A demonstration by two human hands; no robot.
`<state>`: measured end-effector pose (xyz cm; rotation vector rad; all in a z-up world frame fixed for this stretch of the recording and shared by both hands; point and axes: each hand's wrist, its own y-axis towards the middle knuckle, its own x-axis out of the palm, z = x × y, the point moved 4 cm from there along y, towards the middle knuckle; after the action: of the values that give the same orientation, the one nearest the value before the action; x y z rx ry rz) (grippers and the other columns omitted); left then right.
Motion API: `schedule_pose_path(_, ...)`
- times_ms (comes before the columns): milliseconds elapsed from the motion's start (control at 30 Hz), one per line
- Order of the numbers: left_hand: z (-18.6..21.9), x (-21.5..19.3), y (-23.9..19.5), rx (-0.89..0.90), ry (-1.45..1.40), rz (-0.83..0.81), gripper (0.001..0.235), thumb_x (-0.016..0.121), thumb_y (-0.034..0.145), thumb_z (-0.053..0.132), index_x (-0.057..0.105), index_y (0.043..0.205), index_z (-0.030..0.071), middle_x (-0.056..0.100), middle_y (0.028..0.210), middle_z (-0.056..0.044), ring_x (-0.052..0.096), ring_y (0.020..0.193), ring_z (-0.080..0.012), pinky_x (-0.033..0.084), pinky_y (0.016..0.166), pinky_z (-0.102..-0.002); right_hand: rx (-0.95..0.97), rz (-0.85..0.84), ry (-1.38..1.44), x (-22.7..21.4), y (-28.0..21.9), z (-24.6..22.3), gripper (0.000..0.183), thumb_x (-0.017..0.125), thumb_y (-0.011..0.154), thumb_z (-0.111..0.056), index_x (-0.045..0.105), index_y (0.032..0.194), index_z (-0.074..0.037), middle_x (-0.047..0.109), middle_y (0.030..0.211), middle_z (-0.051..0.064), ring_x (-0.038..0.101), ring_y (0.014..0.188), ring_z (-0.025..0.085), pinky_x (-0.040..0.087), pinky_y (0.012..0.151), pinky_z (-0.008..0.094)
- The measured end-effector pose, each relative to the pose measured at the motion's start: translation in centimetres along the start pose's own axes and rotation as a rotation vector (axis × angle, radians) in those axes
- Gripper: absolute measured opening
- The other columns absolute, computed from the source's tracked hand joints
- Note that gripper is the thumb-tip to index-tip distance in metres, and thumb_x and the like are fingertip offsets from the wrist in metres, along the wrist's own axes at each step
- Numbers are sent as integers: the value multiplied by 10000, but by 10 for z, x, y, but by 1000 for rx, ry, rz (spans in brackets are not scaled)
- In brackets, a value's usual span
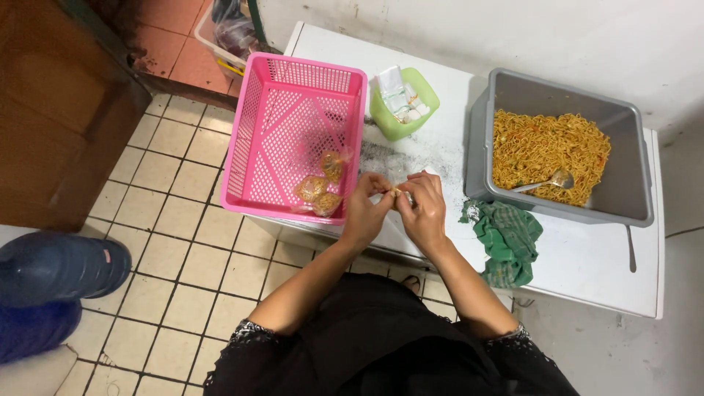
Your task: Packaging cooked noodles into small plastic bags for takeout.
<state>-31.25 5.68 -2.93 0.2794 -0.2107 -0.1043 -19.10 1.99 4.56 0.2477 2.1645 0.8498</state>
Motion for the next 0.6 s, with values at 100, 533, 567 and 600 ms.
schedule_pose_path(100,8,-5,-3,-34,-30,82,170,720,898,47,570,964,4,619,895,-43,615,863,-134,531,785,-318,25,-11,20,-1,6,-15,107,736,863,2,671,949,1,661,1080,148,554,1223,391,456,1036,495)
schedule_pose_path(533,15,-15,-4,38,358,45,236,756,844,84,534,881,12,621,787,-91,620,711,-223,497,655,-371,268,-317,249,10,2,13,106,686,795,28,673,891,-14,652,1188,178,524,1215,338,470,1021,450)
schedule_pose_path(567,15,-15,-3,37,334,50,243,757,840,83,530,892,14,628,794,-87,624,720,-219,504,667,-366,225,-240,198,6,3,8,102,719,816,10,686,910,-15,674,1108,155,584,1094,305,514,856,393)
schedule_pose_path(600,13,-15,-1,38,311,56,251,758,835,82,526,903,16,635,802,-83,628,729,-216,511,679,-361,181,-162,148,3,5,2,105,751,838,-9,700,928,-17,697,1028,133,645,973,272,558,691,336)
